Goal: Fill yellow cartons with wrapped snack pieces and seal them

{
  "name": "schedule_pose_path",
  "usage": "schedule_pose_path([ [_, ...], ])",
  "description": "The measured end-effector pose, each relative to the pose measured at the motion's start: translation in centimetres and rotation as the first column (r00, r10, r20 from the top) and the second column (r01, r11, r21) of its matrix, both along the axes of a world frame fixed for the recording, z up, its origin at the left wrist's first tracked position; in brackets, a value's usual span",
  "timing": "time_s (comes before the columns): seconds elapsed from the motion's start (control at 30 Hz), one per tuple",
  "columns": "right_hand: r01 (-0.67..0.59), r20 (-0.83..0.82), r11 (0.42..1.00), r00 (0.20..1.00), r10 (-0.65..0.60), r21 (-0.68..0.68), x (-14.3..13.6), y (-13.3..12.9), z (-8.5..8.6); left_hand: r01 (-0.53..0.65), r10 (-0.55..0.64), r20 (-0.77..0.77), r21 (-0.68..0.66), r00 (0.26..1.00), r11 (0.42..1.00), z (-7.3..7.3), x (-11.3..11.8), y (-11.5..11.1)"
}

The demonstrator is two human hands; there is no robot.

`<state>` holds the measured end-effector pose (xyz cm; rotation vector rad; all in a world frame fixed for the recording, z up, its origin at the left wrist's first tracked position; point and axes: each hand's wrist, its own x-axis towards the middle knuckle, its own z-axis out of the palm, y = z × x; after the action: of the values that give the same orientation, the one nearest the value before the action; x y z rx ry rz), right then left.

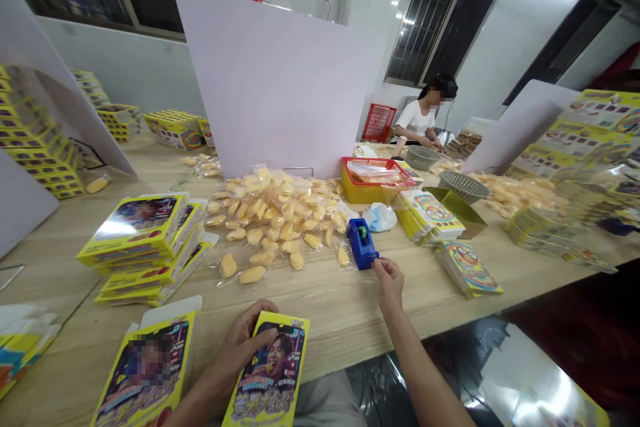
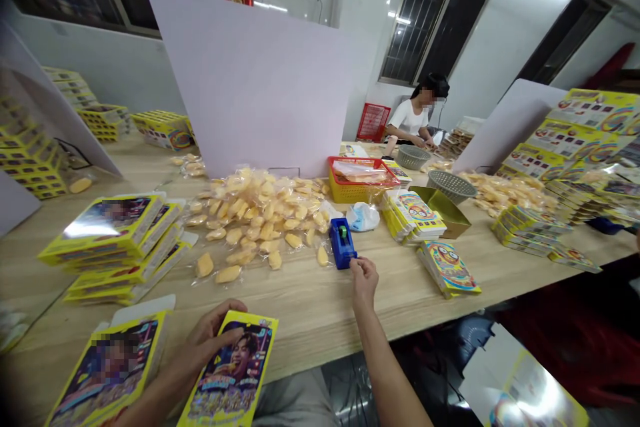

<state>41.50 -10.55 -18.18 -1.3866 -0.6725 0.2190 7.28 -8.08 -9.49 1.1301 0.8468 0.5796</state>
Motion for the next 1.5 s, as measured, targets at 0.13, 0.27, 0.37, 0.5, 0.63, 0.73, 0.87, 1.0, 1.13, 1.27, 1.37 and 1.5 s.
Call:
schedule_pose_path([
  [0.13, 0.122, -0.051, 0.992, 0.991, -0.123, -0.020, -0.5, 0.0, -1.6, 0.087, -0.087, 0.031, -0.014, 0.996, 0.996, -0.3, 0.2, 0.8],
  [0.27, 0.133, -0.041, 0.990, 0.990, -0.135, -0.047, 0.2, 0.4, -2.1, 0.152, -0.153, 0.021, 0.019, 0.988, 0.988, -0.1, 0.7, 1.3],
  [0.37, 0.104, -0.036, 0.991, 0.994, -0.107, -0.080, 0.8, -0.4, -2.1, 0.171, -0.170, -0.019, 0.051, 0.985, 0.984, 0.4, 1.3, 1.4],
  [0.5, 0.024, -0.042, 0.992, 0.999, -0.029, -0.121, -0.2, -2.2, -1.1, 0.219, -0.215, -0.055, 0.060, 0.975, 0.974, 0.3, 1.7, 1.6],
  [0.63, -0.448, -0.027, 0.872, 0.892, 0.452, -0.197, -4.1, -3.0, 2.9, 0.300, -0.293, -0.102, 0.070, 0.951, 0.951, -0.2, 1.7, 2.0],
  [0.73, -0.861, -0.031, 0.380, 0.414, 0.910, -0.338, -7.7, -2.4, 6.6, 0.383, -0.375, -0.096, 0.076, 0.922, 0.921, -0.4, 1.9, 2.2],
  [0.87, -0.903, 0.010, 0.069, 0.072, 0.997, -0.424, -10.6, -1.0, 9.0, 0.452, -0.446, -0.079, 0.113, 0.892, 0.885, -0.5, 2.0, 2.4],
  [1.0, -0.878, 0.077, 0.067, 0.034, 0.996, -0.474, -11.4, -0.4, 8.3, 0.440, -0.437, -0.054, 0.106, 0.898, 0.892, -0.9, 1.8, 2.5],
  [1.13, -0.832, 0.075, 0.155, 0.137, 0.988, -0.532, -12.2, -1.0, 7.1, 0.436, -0.432, -0.056, 0.134, 0.900, 0.890, -1.1, 1.6, 2.4],
  [1.27, -0.728, 0.137, 0.369, 0.359, 0.923, -0.579, -13.5, -2.5, 6.5, 0.416, -0.413, -0.055, 0.169, 0.909, 0.893, -0.8, 1.2, 2.1],
  [1.37, -0.697, 0.122, 0.492, 0.511, 0.851, -0.522, -14.3, -3.6, 6.2, 0.409, -0.402, -0.074, 0.144, 0.913, 0.901, -0.3, 0.8, 1.8],
  [1.5, -0.863, -0.232, 0.414, 0.484, 0.844, -0.291, -14.7, -4.1, 5.4, 0.423, -0.415, -0.084, 0.138, 0.906, 0.896, 0.5, 0.6, 1.4],
])
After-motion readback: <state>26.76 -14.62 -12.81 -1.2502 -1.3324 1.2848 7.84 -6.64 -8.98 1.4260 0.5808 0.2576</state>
